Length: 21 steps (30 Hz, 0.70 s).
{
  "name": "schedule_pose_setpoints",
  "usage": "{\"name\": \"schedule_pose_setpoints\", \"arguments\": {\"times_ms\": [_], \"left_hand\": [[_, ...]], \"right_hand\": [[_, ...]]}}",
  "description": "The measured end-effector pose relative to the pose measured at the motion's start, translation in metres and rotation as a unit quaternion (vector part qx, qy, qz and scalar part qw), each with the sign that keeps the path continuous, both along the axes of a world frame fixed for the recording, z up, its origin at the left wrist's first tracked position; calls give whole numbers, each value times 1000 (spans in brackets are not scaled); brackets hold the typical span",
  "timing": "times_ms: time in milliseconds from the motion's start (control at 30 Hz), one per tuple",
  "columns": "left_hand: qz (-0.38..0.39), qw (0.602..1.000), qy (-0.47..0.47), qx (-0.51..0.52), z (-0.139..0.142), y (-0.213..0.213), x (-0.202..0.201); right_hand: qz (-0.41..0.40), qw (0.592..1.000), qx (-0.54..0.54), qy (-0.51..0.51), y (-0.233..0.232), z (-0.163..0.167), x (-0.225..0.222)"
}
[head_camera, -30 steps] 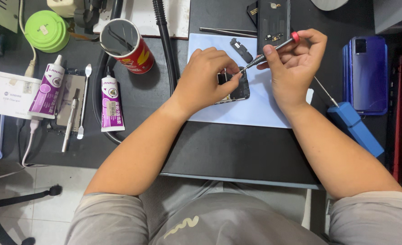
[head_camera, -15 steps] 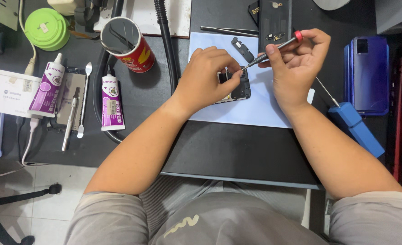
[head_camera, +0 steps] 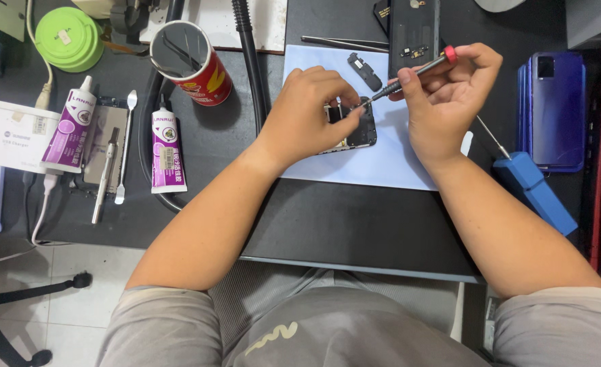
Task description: The person disassembles a smartphone on a workbench using a screwdriver and tweezers. They remove screws, lift internal components, and separate the camera module from the main body.
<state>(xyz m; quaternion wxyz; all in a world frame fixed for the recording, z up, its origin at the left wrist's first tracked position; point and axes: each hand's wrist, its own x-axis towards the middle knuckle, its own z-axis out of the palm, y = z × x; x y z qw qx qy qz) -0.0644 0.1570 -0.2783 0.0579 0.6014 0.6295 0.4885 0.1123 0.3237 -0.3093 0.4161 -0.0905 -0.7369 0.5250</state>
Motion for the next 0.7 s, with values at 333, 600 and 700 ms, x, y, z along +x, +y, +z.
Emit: {"name": "schedule_pose_setpoints", "arguments": {"times_ms": [333,600,700], "left_hand": [[-22,993,71,-95,-2,-9,-3],[-43,992,70,-92,-5,-10,-4],[-47,992,71,-96,-5,-9,-4]], "right_hand": [[10,977,212,14,-15,3,-2],[66,971,229,22,-17,6,-1],[77,965,250,20,-18,7,0]]}}
